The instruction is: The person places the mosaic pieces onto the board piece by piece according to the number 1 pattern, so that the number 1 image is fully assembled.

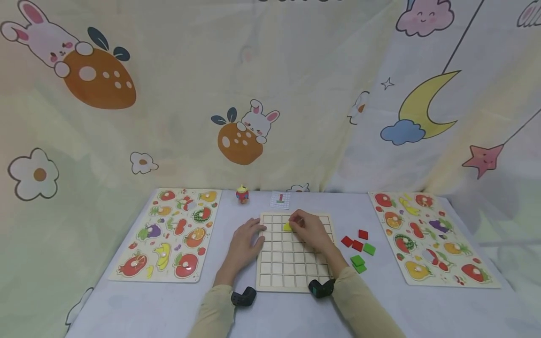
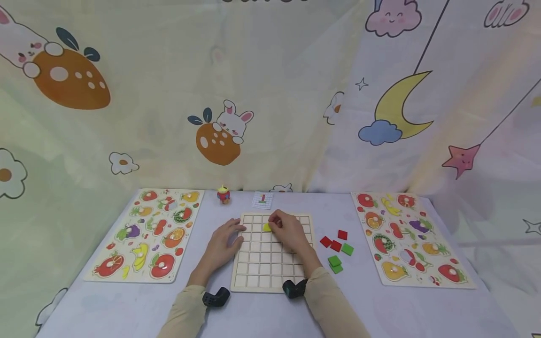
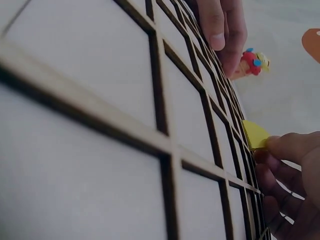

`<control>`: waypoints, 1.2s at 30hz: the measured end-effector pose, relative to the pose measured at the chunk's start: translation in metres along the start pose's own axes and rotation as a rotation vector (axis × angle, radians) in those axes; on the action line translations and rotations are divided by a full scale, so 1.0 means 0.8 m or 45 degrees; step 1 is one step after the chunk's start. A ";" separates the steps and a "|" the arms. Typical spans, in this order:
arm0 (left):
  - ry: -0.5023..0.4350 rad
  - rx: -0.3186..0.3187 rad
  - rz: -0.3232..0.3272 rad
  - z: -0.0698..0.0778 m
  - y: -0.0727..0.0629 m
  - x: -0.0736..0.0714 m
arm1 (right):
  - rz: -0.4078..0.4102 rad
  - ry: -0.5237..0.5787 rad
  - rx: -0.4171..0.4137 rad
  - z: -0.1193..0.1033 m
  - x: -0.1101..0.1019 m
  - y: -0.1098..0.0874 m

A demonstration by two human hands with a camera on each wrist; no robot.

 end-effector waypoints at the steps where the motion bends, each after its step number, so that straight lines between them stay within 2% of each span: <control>1: -0.002 0.001 0.001 0.000 0.000 0.000 | -0.003 -0.010 0.009 0.001 0.001 0.001; 7: -0.008 -0.011 -0.009 -0.001 -0.001 0.000 | -0.036 -0.065 0.046 0.006 0.008 0.004; 13: -0.004 -0.020 -0.007 -0.004 0.000 0.002 | -0.052 -0.149 0.015 0.002 0.011 0.005; 19: -0.015 -0.031 -0.009 -0.006 0.000 0.003 | -0.081 -0.159 -0.003 -0.005 0.013 0.003; 22: -0.014 -0.040 -0.016 -0.007 0.000 0.004 | -0.079 -0.129 -0.016 -0.006 0.013 -0.001; 29: -0.010 -0.025 -0.012 -0.006 0.000 0.004 | -0.011 0.088 0.014 -0.005 -0.005 -0.018; 36: -0.016 0.009 0.004 -0.001 -0.001 0.001 | 0.071 0.094 0.062 -0.002 -0.036 -0.044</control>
Point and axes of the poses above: each hand's wrist, its own y-axis towards the middle knuckle, its own x-axis out of the palm, z = x × y, the point moved 10 cm from there along y, towards the middle knuckle, and after that the axes turned 10 degrees about -x, right-handed, at the moved point
